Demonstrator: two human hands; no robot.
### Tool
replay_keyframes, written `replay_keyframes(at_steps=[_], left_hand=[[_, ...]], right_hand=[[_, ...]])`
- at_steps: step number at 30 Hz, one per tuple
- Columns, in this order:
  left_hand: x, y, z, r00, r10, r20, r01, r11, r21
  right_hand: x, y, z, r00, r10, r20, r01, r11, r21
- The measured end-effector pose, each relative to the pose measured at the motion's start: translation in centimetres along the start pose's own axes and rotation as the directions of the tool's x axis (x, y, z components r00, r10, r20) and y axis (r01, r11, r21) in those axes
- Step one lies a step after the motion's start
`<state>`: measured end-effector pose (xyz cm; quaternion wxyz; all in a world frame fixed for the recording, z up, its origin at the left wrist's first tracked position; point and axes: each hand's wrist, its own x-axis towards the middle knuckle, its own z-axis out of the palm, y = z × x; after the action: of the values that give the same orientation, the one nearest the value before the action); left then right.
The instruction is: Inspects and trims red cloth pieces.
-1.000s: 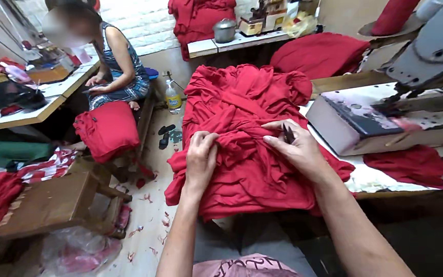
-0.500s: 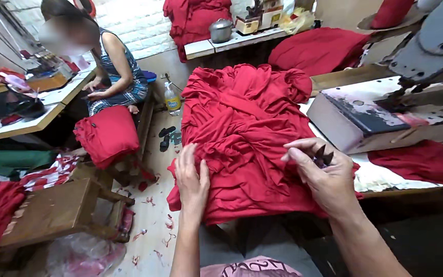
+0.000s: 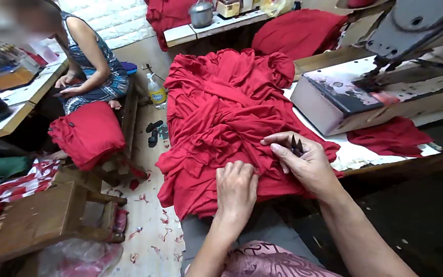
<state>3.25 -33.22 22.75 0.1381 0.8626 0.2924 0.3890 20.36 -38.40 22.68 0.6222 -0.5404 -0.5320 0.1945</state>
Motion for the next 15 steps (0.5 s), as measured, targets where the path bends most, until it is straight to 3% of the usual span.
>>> replay_keyframes(at_steps=[2,6,10,13,15], left_hand=[[-0.3,-0.6,-1.7,0.999,-0.050,0.022,0.054,0.967,-0.248],[-1.7,-2.0,-3.9,0.986,-0.167,-0.006,0.126,0.766,-0.631],[-2.3,-2.4,-4.3,0.980,-0.197,-0.038,0.111,0.689,-0.716],[-2.4,-2.6,-3.8,0.983,-0.155,-0.094,0.037,0.679,-0.733],[-2.4,-2.7,-3.7,0.987,-0.126,-0.099,-0.007,0.584,-0.812]], right_hand=[[-0.2,0.1,-0.2,1.000,-0.002,0.005,0.002,0.999,-0.038],[-0.9,-0.1,0.1,0.994,-0.096,-0.046,0.088,0.984,-0.158],[-1.7,-1.0,0.7,0.959,-0.277,-0.056,0.263,0.947,-0.186],[-2.3,-1.8,1.1,0.958,-0.284,0.033,0.285,0.943,-0.170],[-2.5,-2.3,1.3,0.958,-0.261,0.119,0.279,0.944,-0.177]])
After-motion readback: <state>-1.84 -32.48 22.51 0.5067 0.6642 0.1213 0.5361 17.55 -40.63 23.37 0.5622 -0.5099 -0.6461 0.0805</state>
